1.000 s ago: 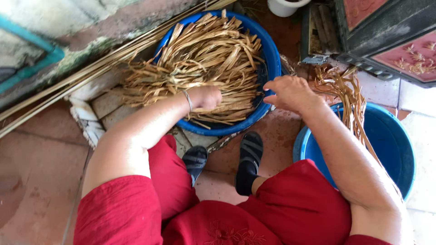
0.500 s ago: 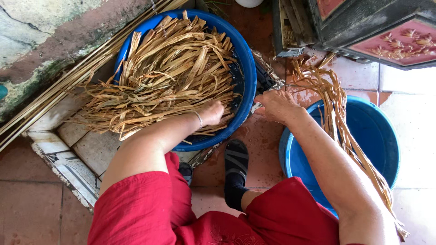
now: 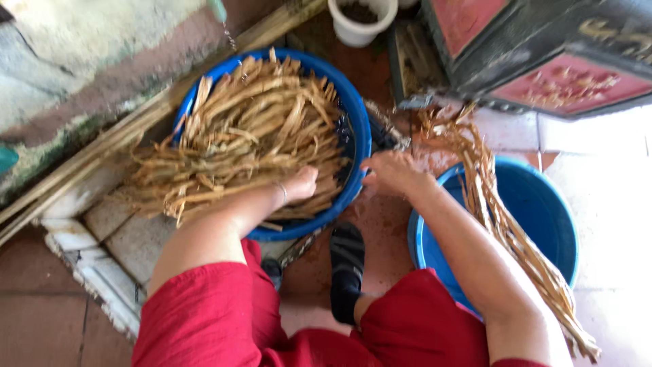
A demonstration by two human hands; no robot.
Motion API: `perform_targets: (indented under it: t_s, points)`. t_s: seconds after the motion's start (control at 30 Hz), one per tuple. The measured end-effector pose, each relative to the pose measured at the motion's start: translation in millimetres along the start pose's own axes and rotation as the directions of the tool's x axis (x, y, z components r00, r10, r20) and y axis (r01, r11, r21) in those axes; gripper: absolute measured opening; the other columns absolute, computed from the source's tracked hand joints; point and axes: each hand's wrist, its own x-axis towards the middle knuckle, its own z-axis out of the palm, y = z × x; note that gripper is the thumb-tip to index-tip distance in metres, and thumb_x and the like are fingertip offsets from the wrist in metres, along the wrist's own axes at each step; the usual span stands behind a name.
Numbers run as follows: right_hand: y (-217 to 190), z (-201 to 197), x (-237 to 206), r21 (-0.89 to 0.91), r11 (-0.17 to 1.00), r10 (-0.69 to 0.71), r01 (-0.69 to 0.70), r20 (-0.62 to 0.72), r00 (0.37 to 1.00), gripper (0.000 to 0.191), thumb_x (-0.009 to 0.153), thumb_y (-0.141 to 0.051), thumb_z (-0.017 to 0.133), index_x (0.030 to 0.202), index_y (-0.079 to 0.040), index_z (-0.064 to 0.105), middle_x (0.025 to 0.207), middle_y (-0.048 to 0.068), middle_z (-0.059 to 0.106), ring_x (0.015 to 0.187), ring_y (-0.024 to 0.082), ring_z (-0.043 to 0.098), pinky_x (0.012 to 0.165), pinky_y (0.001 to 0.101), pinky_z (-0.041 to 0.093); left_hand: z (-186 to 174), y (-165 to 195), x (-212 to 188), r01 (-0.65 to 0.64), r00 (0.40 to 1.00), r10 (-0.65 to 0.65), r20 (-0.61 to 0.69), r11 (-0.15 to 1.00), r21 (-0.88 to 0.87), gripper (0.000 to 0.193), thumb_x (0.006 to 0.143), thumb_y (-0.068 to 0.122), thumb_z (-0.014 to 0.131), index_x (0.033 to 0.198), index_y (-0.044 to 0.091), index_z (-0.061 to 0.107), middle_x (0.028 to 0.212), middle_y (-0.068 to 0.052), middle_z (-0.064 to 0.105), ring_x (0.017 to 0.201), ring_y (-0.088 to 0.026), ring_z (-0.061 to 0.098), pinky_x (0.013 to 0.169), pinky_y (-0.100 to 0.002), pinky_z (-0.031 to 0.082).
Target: The person sits and repeatedly picks up dried plant strips from a blue basin, separates them by hand, and places the sorted strips into a second blue basin. The process continues throughout the clip with consistent hand movements.
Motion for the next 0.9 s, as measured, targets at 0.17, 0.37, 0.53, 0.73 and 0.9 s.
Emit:
perform_targets:
  t_s: [0.17,0.37,0.53,0.73,0.9]
  points:
    - [1,-1,5,-0.001,0.996,0.092,-0.092,0.049,0.995,0.039,0.084,-0.040,0.075,0.119,-0.024,0.073,0.113,0.014,0.073,0.109,0.037,0.067,0.095,0.0509,0.054,16,4,-21,-0.230,0.943,0.289,-0.164,0.924,0.306,0.029,0.073,0.018,0.064,0.101,0.016,0.072,0.120,-0.017,0.063,0.118,-0.036,0.057,0.083,-0.058,0.050]
    - [-7,-8,14,0.012,0.999,0.030,-0.031,0.022,0.999,0.037,0.083,-0.041,0.074,0.114,-0.021,0.075,0.112,0.012,0.074,0.108,0.036,0.068,0.095,0.0498,0.054,-4,3,7,0.035,0.996,-0.045,-0.079,0.991,-0.126,0.014,0.091,0.008,0.057,0.088,0.008,0.070,0.096,-0.018,0.071,0.085,-0.029,0.067,0.075,-0.042,0.054]
    - [-5,-16,33,0.214,0.968,0.138,-0.133,-0.011,0.990,0.033,0.094,-0.042,0.064,0.120,-0.024,0.073,0.113,0.007,0.076,0.105,0.026,0.072,0.095,0.0442,0.054,-77,-3,3,-0.376,0.866,-0.205,-0.457,0.337,-0.863,0.012,0.094,-0.006,0.050,0.099,0.004,0.054,0.085,-0.012,0.061,0.070,-0.015,0.058,0.058,-0.033,0.048]
    - [-35,-53,66,0.910,0.372,0.246,0.180,-0.284,0.927,0.045,0.105,-0.045,0.048,0.140,-0.019,0.059,0.120,0.000,0.069,0.104,0.013,0.067,0.086,0.0353,0.056,-189,22,-46,-0.518,0.832,-0.208,-0.514,0.040,-0.855,0.028,0.099,0.004,0.052,0.127,0.006,0.056,0.095,-0.005,0.069,0.079,-0.010,0.065,0.070,-0.023,0.057]
    - [-69,-87,62,0.920,0.054,0.176,0.389,-0.392,0.903,0.046,0.109,-0.037,0.052,0.137,-0.002,0.062,0.111,0.007,0.068,0.087,0.013,0.062,0.076,0.0318,0.056,-229,43,-79,-0.547,0.778,-0.175,-0.604,0.284,-0.787,0.024,0.105,0.022,0.059,0.116,0.003,0.071,0.083,-0.001,0.072,0.068,-0.008,0.066,0.063,-0.022,0.057]
